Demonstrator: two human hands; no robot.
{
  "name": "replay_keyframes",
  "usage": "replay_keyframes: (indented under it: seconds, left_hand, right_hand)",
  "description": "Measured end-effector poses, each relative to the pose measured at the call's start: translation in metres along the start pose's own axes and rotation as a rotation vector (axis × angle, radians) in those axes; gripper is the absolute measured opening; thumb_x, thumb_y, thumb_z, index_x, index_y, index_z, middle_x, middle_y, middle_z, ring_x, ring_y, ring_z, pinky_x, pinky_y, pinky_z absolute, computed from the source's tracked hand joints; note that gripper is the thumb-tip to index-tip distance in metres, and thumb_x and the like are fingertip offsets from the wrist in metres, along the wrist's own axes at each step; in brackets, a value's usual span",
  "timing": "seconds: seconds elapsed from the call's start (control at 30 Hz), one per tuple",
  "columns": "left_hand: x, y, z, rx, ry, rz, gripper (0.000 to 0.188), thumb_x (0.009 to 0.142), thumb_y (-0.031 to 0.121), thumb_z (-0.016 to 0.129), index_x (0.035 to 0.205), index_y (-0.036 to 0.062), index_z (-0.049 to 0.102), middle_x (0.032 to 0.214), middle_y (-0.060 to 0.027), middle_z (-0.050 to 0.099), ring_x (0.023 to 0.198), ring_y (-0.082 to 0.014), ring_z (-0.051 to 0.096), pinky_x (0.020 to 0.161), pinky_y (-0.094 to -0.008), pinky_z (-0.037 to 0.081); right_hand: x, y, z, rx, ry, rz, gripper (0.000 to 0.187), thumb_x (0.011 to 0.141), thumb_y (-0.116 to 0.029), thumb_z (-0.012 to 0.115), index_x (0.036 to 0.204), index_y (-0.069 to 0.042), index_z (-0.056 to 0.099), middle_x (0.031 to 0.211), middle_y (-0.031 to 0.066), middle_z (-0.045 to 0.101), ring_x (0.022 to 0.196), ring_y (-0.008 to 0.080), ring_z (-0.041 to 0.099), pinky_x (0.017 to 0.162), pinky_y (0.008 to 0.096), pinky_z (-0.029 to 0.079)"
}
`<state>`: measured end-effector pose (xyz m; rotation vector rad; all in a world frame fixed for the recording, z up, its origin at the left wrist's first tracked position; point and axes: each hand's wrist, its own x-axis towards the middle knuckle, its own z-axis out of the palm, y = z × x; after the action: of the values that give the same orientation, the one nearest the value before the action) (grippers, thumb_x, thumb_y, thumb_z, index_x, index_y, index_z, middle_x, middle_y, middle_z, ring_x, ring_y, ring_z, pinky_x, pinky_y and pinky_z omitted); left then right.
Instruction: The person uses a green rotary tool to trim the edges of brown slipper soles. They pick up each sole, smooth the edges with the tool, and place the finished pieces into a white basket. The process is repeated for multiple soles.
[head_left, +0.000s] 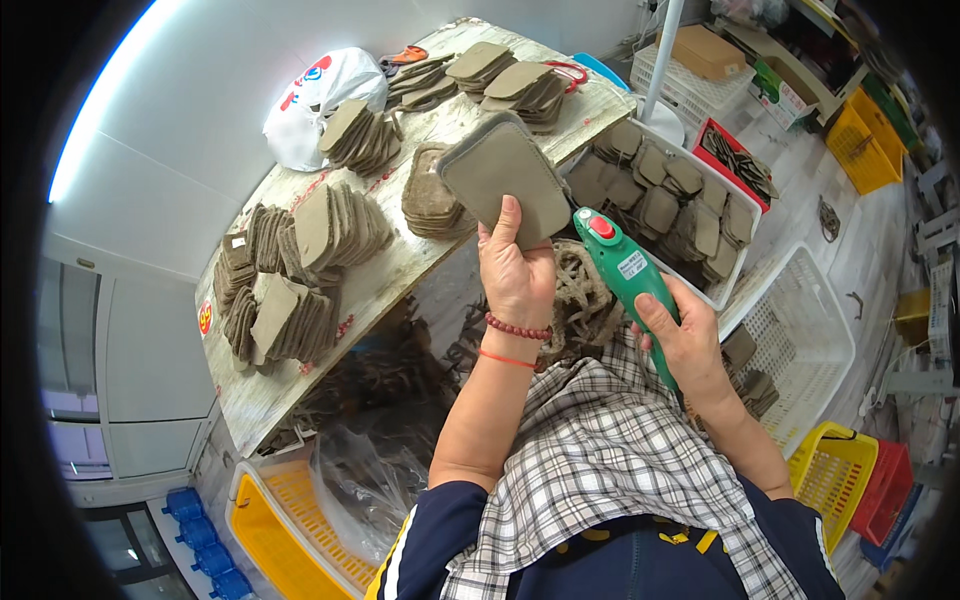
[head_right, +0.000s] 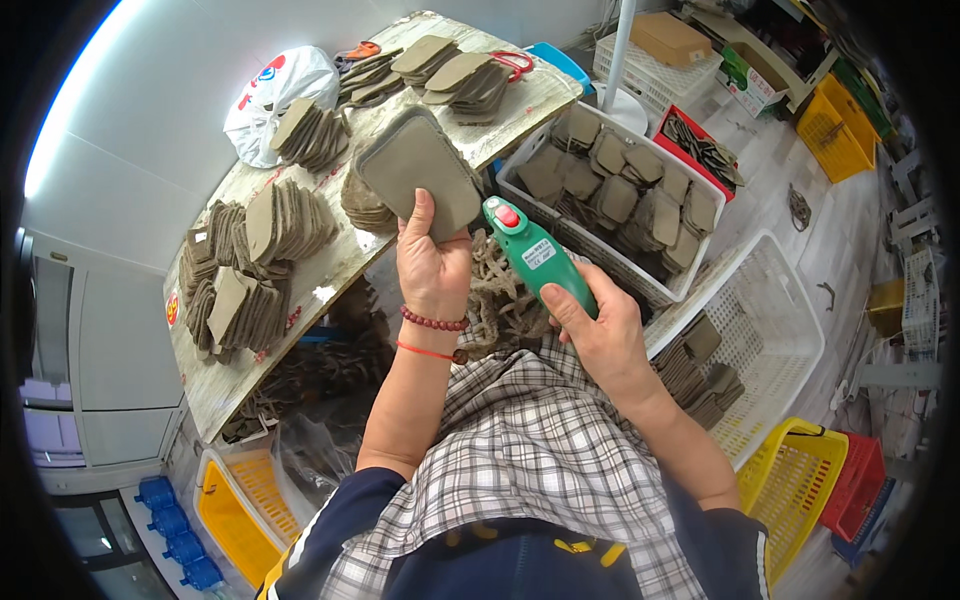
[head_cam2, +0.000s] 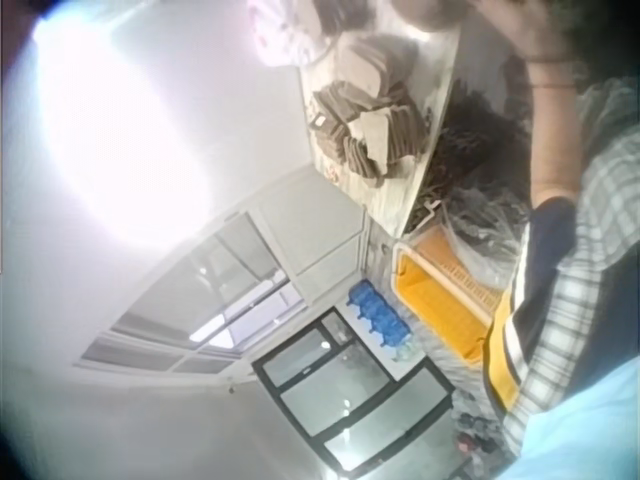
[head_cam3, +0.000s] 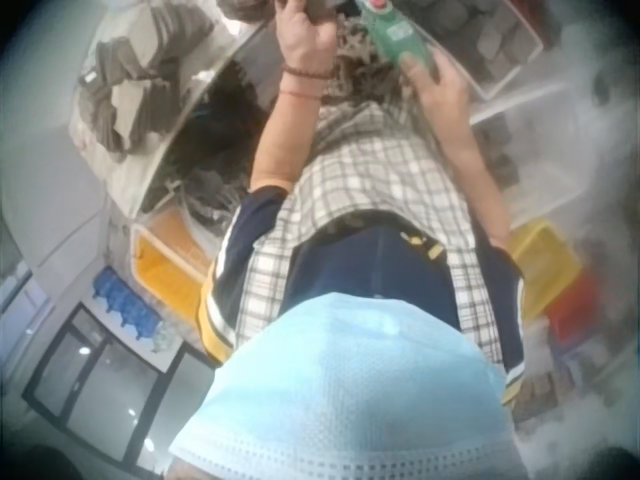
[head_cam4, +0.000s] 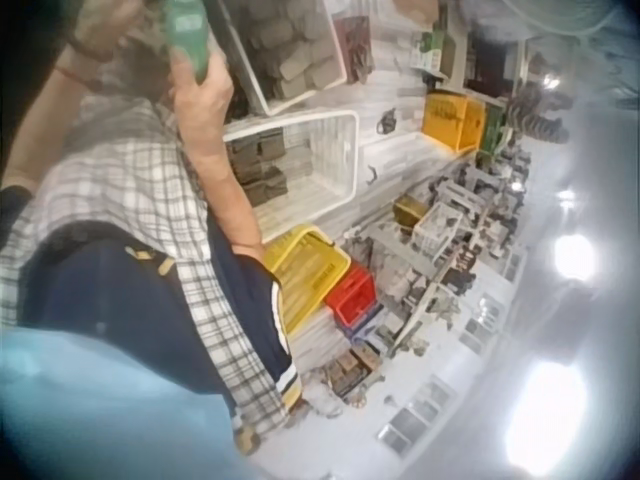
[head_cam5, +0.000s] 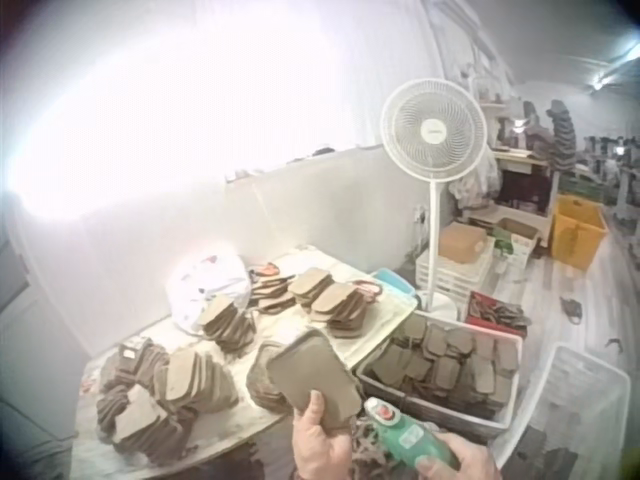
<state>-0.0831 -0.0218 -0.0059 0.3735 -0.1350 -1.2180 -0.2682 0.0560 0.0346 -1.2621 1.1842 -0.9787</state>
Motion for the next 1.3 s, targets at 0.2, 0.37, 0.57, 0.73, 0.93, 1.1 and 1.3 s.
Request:
replay_keyframes:
  seconds: [0.2, 0.37, 0.57, 0.73, 0.93, 1.1, 1.3]
  left_hand:
    - [-0.014, -0.007, -0.005, 0.071, 0.003, -0.098, 0.038, 0.089, 0.006, 0.064, 0.124, 0.0085, 0.05, 0.118, -0.0047, 0.06, 0.11, -0.021, 0.058, 0.095, -0.0387, 0.05]
    - [-0.029, -0.012, -0.006, 0.126, -0.032, -0.181, 0.035, 0.091, 0.007, 0.062, 0.124, 0.0078, 0.049, 0.118, -0.0041, 0.06, 0.109, -0.0198, 0.059, 0.095, -0.0376, 0.05]
    - [-0.038, -0.009, -0.015, 0.216, -0.081, -0.267, 0.034, 0.09, 0.005, 0.063, 0.122, 0.0058, 0.052, 0.116, -0.0064, 0.062, 0.106, -0.0207, 0.061, 0.091, -0.0372, 0.051]
    - [-0.029, 0.016, -0.021, 0.373, -0.206, -0.312, 0.034, 0.088, 0.003, 0.064, 0.12, 0.0007, 0.053, 0.113, -0.0105, 0.064, 0.1, -0.0207, 0.064, 0.086, -0.0356, 0.054]
    - [-0.011, 0.049, -0.022, 0.617, -0.272, -0.365, 0.039, 0.083, -0.008, 0.063, 0.12, 0.0012, 0.054, 0.109, -0.0097, 0.065, 0.095, -0.0182, 0.065, 0.08, -0.0321, 0.056]
    - [-0.008, 0.061, -0.019, 0.768, -0.324, -0.416, 0.035, 0.079, -0.011, 0.066, 0.11, 0.0026, 0.059, 0.099, -0.0045, 0.067, 0.085, -0.012, 0.064, 0.077, -0.0263, 0.053]
    - [-0.017, 0.055, -0.023, 0.878, -0.335, -0.475, 0.036, 0.08, -0.009, 0.066, 0.113, 0.0022, 0.058, 0.1, -0.004, 0.066, 0.088, -0.012, 0.064, 0.079, -0.0268, 0.052]
  right_hand:
    - [0.005, 0.001, -0.001, 0.012, 0.041, -0.05, 0.045, 0.092, -0.036, 0.064, 0.115, 0.002, 0.059, 0.076, 0.002, 0.059, 0.062, 0.0061, 0.052, 0.055, 0.0218, 0.045]
    - [0.011, -0.01, -0.009, 0.006, 0.041, -0.025, 0.046, 0.092, -0.039, 0.063, 0.114, 0.001, 0.059, 0.078, 0.0022, 0.06, 0.062, 0.0062, 0.052, 0.055, 0.0216, 0.045]
    - [0.016, -0.014, -0.023, 0.031, 0.004, -0.018, 0.043, 0.092, -0.036, 0.064, 0.112, 0.001, 0.06, 0.077, 0.0011, 0.06, 0.065, 0.0055, 0.053, 0.055, 0.0212, 0.044]
    - [0.011, -0.013, -0.046, 0.026, -0.08, 0.025, 0.044, 0.092, -0.039, 0.062, 0.108, 0.001, 0.058, 0.075, 0.0032, 0.059, 0.059, 0.0059, 0.052, 0.056, 0.0197, 0.044]
    - [0.002, -0.011, -0.07, -0.131, -0.165, 0.043, 0.047, 0.089, -0.038, 0.066, 0.115, 0.001, 0.059, 0.078, 0.0021, 0.06, 0.065, 0.0064, 0.054, 0.059, 0.0221, 0.046]
    - [-0.003, -0.005, -0.07, -0.328, -0.144, -0.027, 0.045, 0.088, -0.034, 0.069, 0.117, 0.0, 0.06, 0.082, 0.0032, 0.064, 0.072, 0.0082, 0.058, 0.065, 0.0245, 0.048]
    - [-0.004, 0.009, -0.056, -0.319, -0.101, -0.072, 0.047, 0.088, -0.035, 0.069, 0.119, -0.001, 0.06, 0.084, 0.0047, 0.065, 0.073, 0.0088, 0.059, 0.067, 0.0256, 0.049]
